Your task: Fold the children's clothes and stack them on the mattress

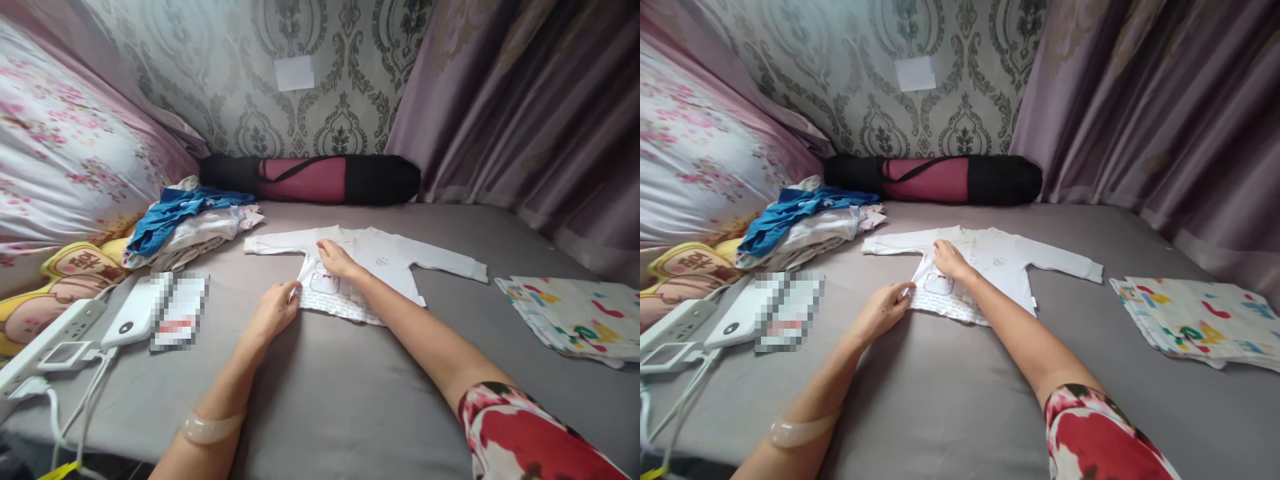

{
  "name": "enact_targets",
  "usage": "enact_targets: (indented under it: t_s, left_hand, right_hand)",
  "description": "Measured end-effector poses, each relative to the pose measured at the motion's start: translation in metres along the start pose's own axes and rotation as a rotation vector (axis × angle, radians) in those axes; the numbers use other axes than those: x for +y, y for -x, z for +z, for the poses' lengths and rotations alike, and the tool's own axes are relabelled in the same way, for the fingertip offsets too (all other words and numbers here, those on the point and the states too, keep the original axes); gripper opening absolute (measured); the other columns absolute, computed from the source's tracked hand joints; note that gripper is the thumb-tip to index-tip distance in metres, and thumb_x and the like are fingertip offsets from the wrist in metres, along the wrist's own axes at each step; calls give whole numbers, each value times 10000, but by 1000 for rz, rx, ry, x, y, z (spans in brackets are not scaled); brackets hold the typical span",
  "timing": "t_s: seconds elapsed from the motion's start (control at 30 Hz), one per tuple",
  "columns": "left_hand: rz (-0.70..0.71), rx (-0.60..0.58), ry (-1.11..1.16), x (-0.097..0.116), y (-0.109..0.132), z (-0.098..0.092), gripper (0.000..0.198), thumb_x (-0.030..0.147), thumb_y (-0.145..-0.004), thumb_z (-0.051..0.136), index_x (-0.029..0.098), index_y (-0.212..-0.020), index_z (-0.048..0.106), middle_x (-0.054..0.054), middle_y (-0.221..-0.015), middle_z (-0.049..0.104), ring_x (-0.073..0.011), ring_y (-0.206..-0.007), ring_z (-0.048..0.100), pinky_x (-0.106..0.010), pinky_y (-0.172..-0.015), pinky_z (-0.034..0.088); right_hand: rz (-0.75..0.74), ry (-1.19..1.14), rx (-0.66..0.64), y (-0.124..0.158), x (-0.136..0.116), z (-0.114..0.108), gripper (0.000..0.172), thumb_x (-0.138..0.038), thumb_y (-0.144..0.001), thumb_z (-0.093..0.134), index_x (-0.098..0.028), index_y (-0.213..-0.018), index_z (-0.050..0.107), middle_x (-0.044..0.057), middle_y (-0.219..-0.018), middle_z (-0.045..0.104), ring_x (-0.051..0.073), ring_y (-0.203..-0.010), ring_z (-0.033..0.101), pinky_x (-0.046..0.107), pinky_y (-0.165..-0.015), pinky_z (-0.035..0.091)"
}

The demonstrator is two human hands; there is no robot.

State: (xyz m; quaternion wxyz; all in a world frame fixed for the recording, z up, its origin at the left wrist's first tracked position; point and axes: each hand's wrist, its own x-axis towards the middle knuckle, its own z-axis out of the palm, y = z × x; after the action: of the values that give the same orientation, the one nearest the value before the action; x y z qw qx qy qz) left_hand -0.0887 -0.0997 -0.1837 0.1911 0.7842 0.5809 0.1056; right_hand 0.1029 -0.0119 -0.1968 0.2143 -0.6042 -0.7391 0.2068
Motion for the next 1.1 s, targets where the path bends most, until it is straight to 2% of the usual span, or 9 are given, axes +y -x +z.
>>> enact_targets:
  t_s: [0.1,0.17,0.23,0.47,0.67,0.8,0.97,1.03,1.1]
  left_hand:
    - [-1,23,34,-1,0,1,385,223,-854,457,224,-1189,646,-31,-809,594,-174,-793,567,-255,-776,417]
    - [2,27,52,-3,0,1,390,225,-848,457,212,-1185,654,-27,-800,586,-165,-765,553,-251,-752,408]
    - [8,12,79,-6,-1,1,390,239,-853,446,200,-1176,661,-15,-761,573,-154,-726,535,-244,-713,394]
    - [22,-30,184,-21,-5,3,346,300,-837,443,173,-1078,656,29,-618,530,-144,-598,510,-247,-626,379]
    - [-119,88,172,-31,-8,0,377,286,-853,455,114,-1176,547,-48,-778,677,-183,-745,622,-281,-730,459]
    - [-132,173,142,-36,-10,2,380,289,-870,456,129,-1202,548,-72,-843,700,-196,-819,654,-300,-790,477]
    - [-132,207,147,-34,-10,4,391,321,-856,486,146,-1194,573,-55,-825,698,-186,-775,662,-283,-741,490]
    - [-144,223,157,-33,-10,5,389,332,-850,491,151,-1181,583,-50,-821,694,-179,-749,653,-282,-726,491]
    - [-130,252,170,-32,-11,5,377,344,-847,489,154,-1155,596,-46,-813,687,-176,-733,640,-290,-724,493]
  right_hand:
    - [-3,151,-23,23,-2,10,518,-338,-992,272,-90,-1425,408,170,-1504,395,238,-1400,331,393,-1146,221]
    - [-11,225,-31,34,-5,18,625,-452,-989,256,-74,-1482,326,166,-1577,253,261,-1465,174,439,-1180,98]
    - [-9,264,-34,38,-8,23,686,-502,-980,244,-63,-1507,277,164,-1597,185,272,-1479,102,457,-1184,45]
    - [-23,256,-73,59,-34,33,714,-473,-975,242,-9,-1516,216,187,-1596,150,297,-1478,90,513,-1180,31]
    - [-54,240,-71,91,-70,54,681,-431,-985,237,13,-1501,250,219,-1590,137,323,-1476,53,517,-1184,21]
    - [-86,181,-128,108,-85,59,689,-442,-990,244,19,-1503,243,235,-1583,140,332,-1475,47,516,-1190,24]
    - [-300,49,-245,137,-98,54,729,-473,-969,363,10,-1502,241,241,-1579,153,324,-1476,53,509,-1198,70]
    - [-404,-4,-307,147,-99,44,698,-456,-964,407,-6,-1485,293,231,-1573,196,311,-1475,97,502,-1195,123]
    - [-508,-55,-408,152,-96,31,603,-413,-979,402,-28,-1443,388,214,-1541,307,290,-1456,204,475,-1186,185]
